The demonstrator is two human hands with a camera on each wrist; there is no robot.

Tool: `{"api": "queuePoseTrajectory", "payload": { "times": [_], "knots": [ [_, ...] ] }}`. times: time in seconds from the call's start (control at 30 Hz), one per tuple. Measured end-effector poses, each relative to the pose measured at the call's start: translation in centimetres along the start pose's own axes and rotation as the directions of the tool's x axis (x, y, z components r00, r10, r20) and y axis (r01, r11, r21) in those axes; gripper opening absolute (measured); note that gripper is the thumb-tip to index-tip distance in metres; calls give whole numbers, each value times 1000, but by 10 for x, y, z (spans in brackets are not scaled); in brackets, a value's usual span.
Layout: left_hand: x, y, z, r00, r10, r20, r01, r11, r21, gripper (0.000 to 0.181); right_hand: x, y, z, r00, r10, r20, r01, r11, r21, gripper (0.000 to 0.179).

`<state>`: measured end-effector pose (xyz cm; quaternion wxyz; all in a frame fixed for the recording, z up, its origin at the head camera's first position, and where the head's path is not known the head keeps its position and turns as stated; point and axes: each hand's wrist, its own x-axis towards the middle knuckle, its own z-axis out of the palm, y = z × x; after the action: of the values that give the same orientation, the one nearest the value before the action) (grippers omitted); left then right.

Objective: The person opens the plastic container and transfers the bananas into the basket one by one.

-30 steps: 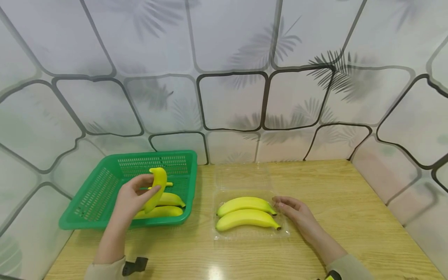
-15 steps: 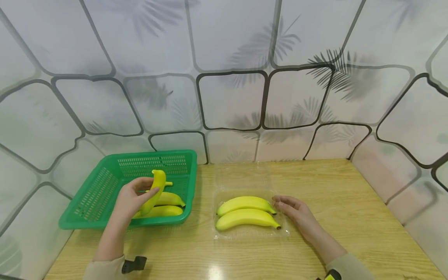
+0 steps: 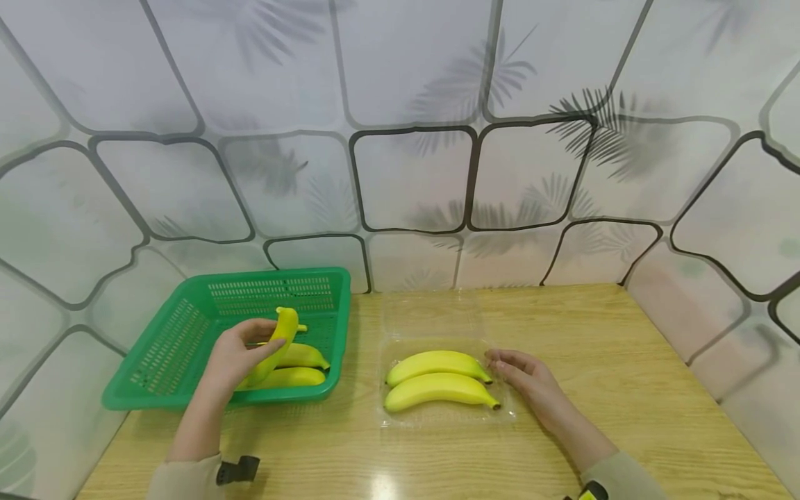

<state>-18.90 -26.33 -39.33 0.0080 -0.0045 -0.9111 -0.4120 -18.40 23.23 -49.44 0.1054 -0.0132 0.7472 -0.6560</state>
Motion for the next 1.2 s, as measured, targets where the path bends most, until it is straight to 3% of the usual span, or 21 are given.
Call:
{"api": "queuePoseTrajectory", "payload": {
  "times": [0.23, 0.57, 1.2],
  "knots": [
    [3, -6, 1, 998, 22, 57, -24, 999, 46, 42, -1, -2, 1, 1000, -2, 4, 2, 1000, 19, 53],
    [3, -5, 3, 996, 39, 75, -46, 995, 91, 36, -1, -2, 1, 1000, 8, 3, -8, 1000, 17, 53],
    [0, -4, 3, 995, 37, 91, -40, 999, 30, 35, -1, -2, 1, 1000, 16, -5, -16, 1000, 7, 52]
  ]
}}
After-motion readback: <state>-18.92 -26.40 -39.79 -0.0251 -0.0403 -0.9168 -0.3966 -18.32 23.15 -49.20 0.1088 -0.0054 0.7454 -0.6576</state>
